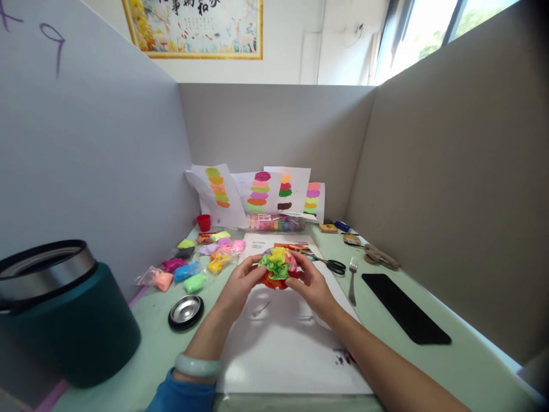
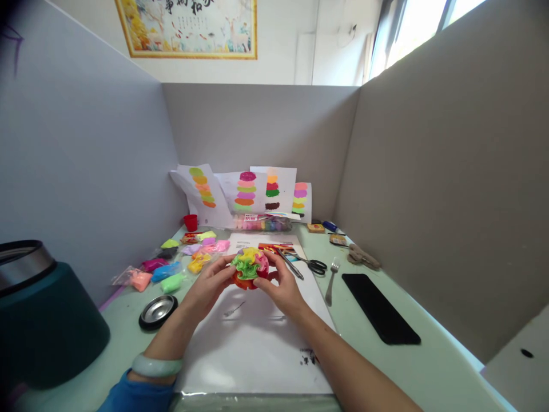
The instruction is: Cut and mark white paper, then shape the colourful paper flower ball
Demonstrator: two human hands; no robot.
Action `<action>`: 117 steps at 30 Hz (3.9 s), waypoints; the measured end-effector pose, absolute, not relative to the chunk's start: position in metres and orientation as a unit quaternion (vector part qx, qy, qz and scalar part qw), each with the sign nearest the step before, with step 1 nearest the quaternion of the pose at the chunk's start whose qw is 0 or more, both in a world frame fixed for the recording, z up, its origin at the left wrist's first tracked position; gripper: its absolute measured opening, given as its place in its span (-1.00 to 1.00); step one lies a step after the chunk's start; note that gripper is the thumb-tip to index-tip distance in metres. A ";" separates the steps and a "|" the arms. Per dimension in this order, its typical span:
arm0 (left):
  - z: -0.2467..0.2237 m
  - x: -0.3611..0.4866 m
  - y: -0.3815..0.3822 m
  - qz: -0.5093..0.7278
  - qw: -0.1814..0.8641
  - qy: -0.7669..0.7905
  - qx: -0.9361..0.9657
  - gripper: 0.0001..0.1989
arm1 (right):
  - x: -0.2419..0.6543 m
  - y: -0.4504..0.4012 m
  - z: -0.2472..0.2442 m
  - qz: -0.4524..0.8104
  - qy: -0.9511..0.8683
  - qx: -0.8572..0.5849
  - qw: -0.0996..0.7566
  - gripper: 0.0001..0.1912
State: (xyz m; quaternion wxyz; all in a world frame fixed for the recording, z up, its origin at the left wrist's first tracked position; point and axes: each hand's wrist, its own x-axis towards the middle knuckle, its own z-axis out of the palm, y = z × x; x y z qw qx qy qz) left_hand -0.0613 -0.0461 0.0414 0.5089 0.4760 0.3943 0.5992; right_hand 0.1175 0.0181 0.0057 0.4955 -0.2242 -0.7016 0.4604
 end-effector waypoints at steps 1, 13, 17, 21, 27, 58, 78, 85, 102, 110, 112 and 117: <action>0.042 -0.061 -0.046 0.601 0.516 0.388 0.471 -0.57 | 0.118 0.018 0.006 0.452 -0.705 -0.225 0.498 -0.39; 0.035 -0.063 -0.044 0.591 0.432 0.431 0.527 -0.51 | 0.117 0.007 0.012 0.268 -0.777 -0.210 0.529 -0.41; 0.035 -0.062 -0.045 0.579 0.438 0.415 0.548 -0.47 | 0.118 0.005 0.014 0.253 -0.783 -0.210 0.528 -0.43; 0.036 -0.061 -0.047 0.579 0.469 0.388 0.542 -0.49 | 0.118 0.006 0.014 0.261 -0.780 -0.214 0.528 -0.48; 0.031 -0.065 -0.043 0.585 0.466 0.367 0.553 -0.51 | 0.118 0.007 0.011 0.260 -0.773 -0.218 0.537 -0.48; 0.036 -0.063 -0.041 0.644 0.438 0.328 0.535 -0.43 | 0.120 -0.002 0.014 0.169 -0.801 -0.170 0.548 -0.46; 0.046 -0.066 -0.043 0.679 0.593 0.266 0.341 -0.42 | 0.117 0.000 0.013 0.140 -0.796 -0.175 0.562 -0.36; 0.041 -0.072 -0.043 0.656 0.622 0.266 0.336 -0.38 | 0.117 0.002 0.012 0.161 -0.798 -0.173 0.554 -0.39; 0.036 -0.067 -0.048 0.547 0.656 0.275 0.441 -0.29 | 0.118 0.001 0.015 0.122 -0.793 -0.197 0.563 -0.51; 0.036 -0.062 -0.050 0.559 0.611 0.314 0.465 -0.16 | 0.118 -0.001 0.013 0.129 -0.811 -0.165 0.546 -0.41; 0.038 -0.061 -0.049 0.569 0.602 0.304 0.470 -0.27 | 0.117 -0.002 0.012 0.126 -0.809 -0.161 0.551 -0.40; 0.043 -0.062 -0.049 0.578 0.610 0.284 0.462 -0.49 | 0.117 -0.002 0.012 0.113 -0.794 -0.168 0.574 -0.45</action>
